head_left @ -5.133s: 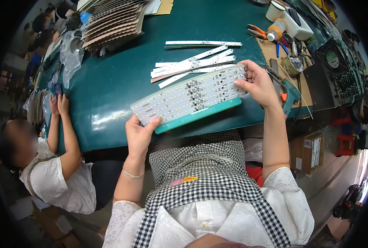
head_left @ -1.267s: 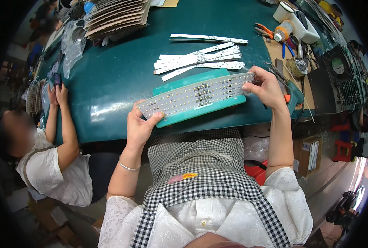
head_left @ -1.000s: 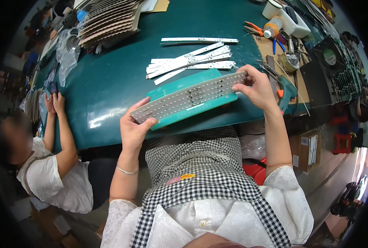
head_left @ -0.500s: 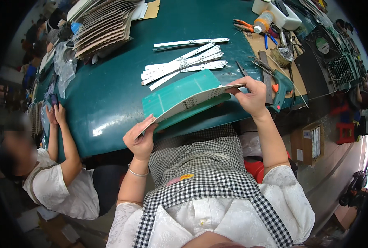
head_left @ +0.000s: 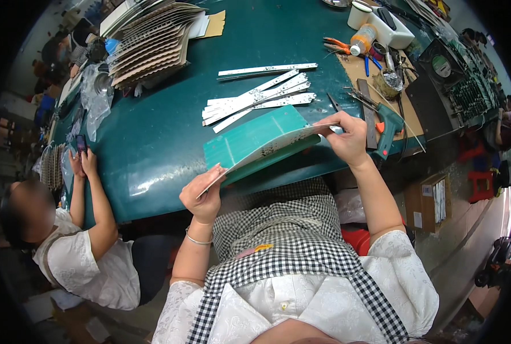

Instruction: The person repeatedly picks up large LED panel sheets, places them on a green cutting mat, and snaps off individual LED strips along perforated lines. The separated strips are stacked on the table while the person continues processing multiple sheets.

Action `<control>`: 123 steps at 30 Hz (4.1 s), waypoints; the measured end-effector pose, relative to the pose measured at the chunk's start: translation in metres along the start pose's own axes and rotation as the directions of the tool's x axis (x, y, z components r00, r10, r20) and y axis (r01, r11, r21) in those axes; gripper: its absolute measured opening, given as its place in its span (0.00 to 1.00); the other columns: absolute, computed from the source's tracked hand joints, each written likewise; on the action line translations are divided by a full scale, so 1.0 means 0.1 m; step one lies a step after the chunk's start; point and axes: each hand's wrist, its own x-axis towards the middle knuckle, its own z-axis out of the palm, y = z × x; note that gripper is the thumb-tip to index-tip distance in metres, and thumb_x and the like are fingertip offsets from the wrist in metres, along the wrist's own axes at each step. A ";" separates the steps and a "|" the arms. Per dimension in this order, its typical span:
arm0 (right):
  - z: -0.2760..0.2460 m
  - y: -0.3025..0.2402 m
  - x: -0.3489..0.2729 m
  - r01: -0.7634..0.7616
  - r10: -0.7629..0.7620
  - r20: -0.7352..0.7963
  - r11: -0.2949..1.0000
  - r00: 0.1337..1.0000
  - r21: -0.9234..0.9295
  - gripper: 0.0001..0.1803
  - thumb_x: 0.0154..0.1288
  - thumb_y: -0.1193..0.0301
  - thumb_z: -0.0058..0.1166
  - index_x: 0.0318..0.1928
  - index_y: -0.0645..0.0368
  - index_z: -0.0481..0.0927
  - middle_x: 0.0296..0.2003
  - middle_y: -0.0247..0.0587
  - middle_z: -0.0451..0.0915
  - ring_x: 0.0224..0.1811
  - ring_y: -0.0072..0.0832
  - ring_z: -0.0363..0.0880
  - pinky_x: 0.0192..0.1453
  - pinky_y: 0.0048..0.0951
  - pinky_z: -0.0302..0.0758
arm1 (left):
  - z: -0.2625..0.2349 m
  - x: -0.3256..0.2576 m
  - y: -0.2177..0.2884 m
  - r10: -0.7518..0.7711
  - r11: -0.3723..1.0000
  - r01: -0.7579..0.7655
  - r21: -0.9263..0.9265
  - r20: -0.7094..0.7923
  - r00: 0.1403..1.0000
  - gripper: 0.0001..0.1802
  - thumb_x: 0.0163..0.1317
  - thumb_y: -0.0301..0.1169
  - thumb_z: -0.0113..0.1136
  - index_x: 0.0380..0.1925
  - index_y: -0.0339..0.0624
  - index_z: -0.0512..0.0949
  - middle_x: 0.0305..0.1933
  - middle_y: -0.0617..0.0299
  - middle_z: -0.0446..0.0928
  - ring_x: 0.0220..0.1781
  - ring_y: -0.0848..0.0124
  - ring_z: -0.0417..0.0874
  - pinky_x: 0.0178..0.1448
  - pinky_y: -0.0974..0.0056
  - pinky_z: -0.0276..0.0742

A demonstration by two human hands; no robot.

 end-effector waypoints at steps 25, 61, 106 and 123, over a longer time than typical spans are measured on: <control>0.24 0.59 0.60 -0.326 0.373 -0.002 0.814 0.928 0.481 0.07 0.49 0.86 0.64 0.27 0.63 0.82 0.27 0.33 0.82 0.31 0.18 0.78 0.38 0.19 0.75 | -0.60 0.50 0.21 -0.496 0.735 0.224 -0.641 -0.282 0.821 0.13 0.61 0.19 0.60 0.46 0.31 0.78 0.48 0.50 0.80 0.50 0.59 0.82 0.58 0.54 0.81; -0.08 -0.04 0.45 -0.421 0.410 0.475 0.903 0.779 -0.089 0.17 0.44 0.81 0.68 0.39 0.63 0.83 0.32 0.35 0.84 0.32 0.20 0.77 0.39 0.23 0.74 | -0.32 0.10 -0.02 -0.680 0.710 0.704 -0.016 0.246 0.691 0.18 0.52 0.26 0.69 0.44 0.34 0.79 0.50 0.57 0.76 0.54 0.67 0.72 0.60 0.63 0.66; 0.04 -0.05 0.10 -0.095 0.100 0.116 0.994 0.988 -0.049 0.11 0.42 0.87 0.61 0.30 0.64 0.83 0.29 0.43 0.84 0.31 0.28 0.84 0.35 0.27 0.79 | -0.19 0.15 -0.02 0.041 0.966 -0.087 0.242 0.190 0.981 0.12 0.48 0.12 0.63 0.34 0.32 0.82 0.30 0.51 0.84 0.32 0.62 0.86 0.39 0.66 0.82; 0.15 0.69 0.78 -0.440 0.478 0.099 0.858 0.873 -0.264 0.12 0.58 0.70 0.64 0.40 0.66 0.85 0.34 0.35 0.85 0.36 0.23 0.79 0.44 0.24 0.75 | -0.60 0.38 0.24 -0.558 0.825 0.557 -0.099 0.020 0.830 0.07 0.58 0.24 0.65 0.34 0.31 0.81 0.30 0.62 0.81 0.31 0.77 0.77 0.41 0.72 0.72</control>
